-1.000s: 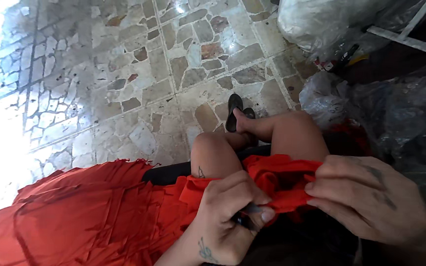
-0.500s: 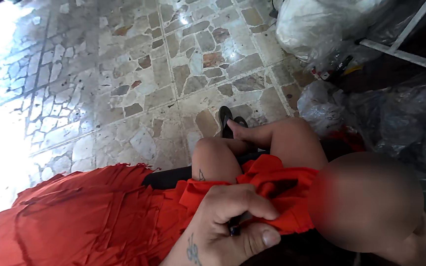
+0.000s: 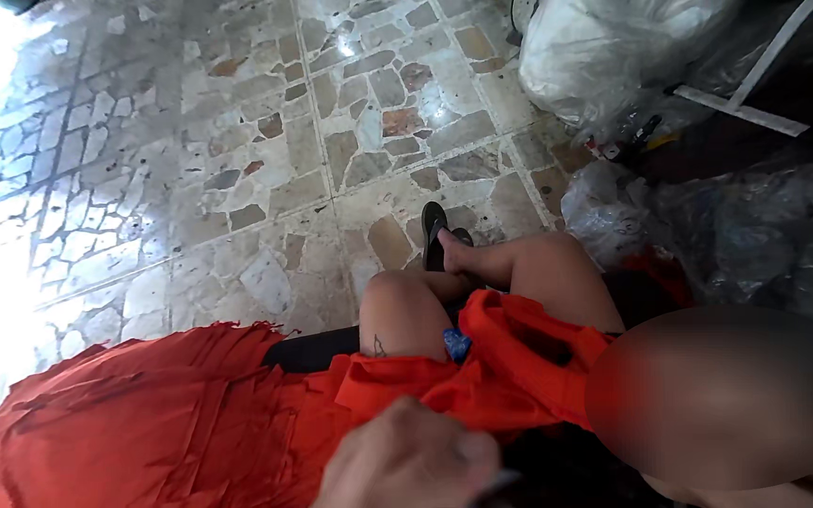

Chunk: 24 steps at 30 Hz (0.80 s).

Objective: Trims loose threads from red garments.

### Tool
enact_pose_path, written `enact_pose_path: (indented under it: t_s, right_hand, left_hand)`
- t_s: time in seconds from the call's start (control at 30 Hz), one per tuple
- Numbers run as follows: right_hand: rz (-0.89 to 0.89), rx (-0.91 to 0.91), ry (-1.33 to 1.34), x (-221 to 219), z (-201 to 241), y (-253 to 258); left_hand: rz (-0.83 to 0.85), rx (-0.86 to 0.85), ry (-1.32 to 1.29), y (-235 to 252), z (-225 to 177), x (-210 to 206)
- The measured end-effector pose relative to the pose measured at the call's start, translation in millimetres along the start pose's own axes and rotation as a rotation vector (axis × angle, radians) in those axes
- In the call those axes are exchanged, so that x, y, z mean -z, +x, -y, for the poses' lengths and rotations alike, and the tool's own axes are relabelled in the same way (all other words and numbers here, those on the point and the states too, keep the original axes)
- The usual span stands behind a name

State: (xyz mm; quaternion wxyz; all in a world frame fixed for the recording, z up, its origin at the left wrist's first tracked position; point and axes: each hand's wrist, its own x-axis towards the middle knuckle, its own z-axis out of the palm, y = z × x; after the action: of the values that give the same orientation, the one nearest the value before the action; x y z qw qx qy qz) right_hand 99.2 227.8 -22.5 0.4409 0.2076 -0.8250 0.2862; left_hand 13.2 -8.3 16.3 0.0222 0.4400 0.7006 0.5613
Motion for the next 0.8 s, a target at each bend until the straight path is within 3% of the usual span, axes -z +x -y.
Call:
enact_pose_path:
  t_s: [0.2,0.47,0.8]
  right_hand:
    - [-0.050,-0.106,0.067,-5,6,2]
    - [0.058,-0.092,0.055,1,4,8]
    - [0.031,-0.131,0.089,-1,3,6]
  left_hand:
    - [0.071,-0.117,0.065,-2,-3,-25]
    - [0.049,-0.119,0.028,-2,-4,-36]
    - [0.067,-0.118,0.113,0,-4,-37]
